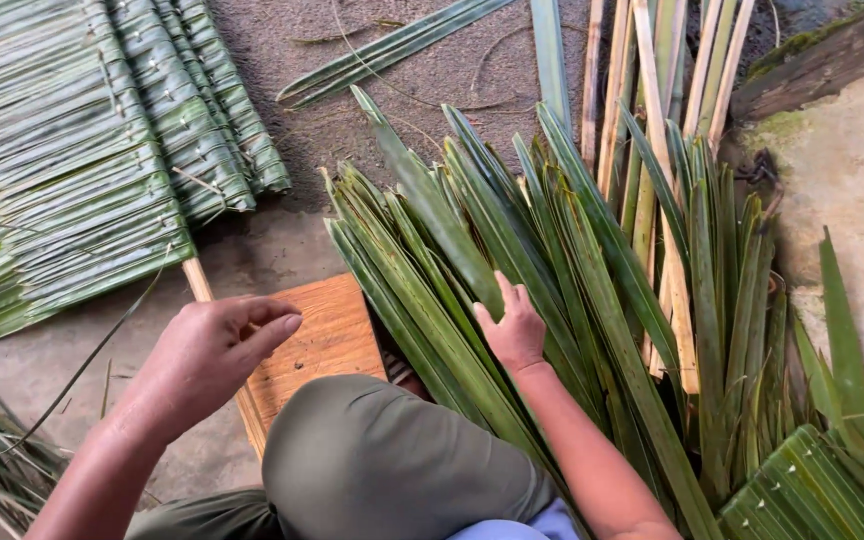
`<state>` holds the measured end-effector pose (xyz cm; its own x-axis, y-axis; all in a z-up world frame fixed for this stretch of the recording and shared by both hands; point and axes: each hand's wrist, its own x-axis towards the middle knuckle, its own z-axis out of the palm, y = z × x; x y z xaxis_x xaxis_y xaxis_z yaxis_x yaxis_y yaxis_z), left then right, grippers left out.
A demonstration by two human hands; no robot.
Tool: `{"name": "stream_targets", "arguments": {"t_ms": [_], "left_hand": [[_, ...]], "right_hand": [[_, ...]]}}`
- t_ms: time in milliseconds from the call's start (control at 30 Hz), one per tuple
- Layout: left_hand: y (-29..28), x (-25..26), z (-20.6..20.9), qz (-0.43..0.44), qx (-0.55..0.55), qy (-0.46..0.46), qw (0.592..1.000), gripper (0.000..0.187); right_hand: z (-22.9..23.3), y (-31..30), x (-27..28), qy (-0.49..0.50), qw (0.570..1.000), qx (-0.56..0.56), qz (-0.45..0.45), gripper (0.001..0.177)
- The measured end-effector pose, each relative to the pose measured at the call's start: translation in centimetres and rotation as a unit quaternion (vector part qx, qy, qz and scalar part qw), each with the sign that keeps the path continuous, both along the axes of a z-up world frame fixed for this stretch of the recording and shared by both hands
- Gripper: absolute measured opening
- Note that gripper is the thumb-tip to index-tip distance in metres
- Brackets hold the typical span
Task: Weaving palm leaves onto a wooden lath to create a thatched panel
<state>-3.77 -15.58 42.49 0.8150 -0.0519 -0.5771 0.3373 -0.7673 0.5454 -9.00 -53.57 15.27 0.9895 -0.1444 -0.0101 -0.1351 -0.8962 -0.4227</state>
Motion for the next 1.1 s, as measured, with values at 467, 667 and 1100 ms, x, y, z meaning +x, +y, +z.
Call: {"name": "stream_targets", "arguments": {"t_ms": [467,667,1100], "left_hand": [[0.7,-0.8,-2.1,-0.015,0.039,0.052,0.998,0.032],[0.4,-0.8,-2.7,-0.026,0.037,0.069,0.997,0.034],[-4.2,3.2,-10.8,0.144,-0.29,0.113,0.939,0.062]], "right_hand": [[-4.8,0.2,-4.4,0.029,0.981,0.189,-0.042,0.015],[-9.0,0.8,-2.0,0.188,0.979,0.04,-0.063,0.025],[5.5,3.3,2.5,0.077,0.859,0.506,0.012,0.003]]}}
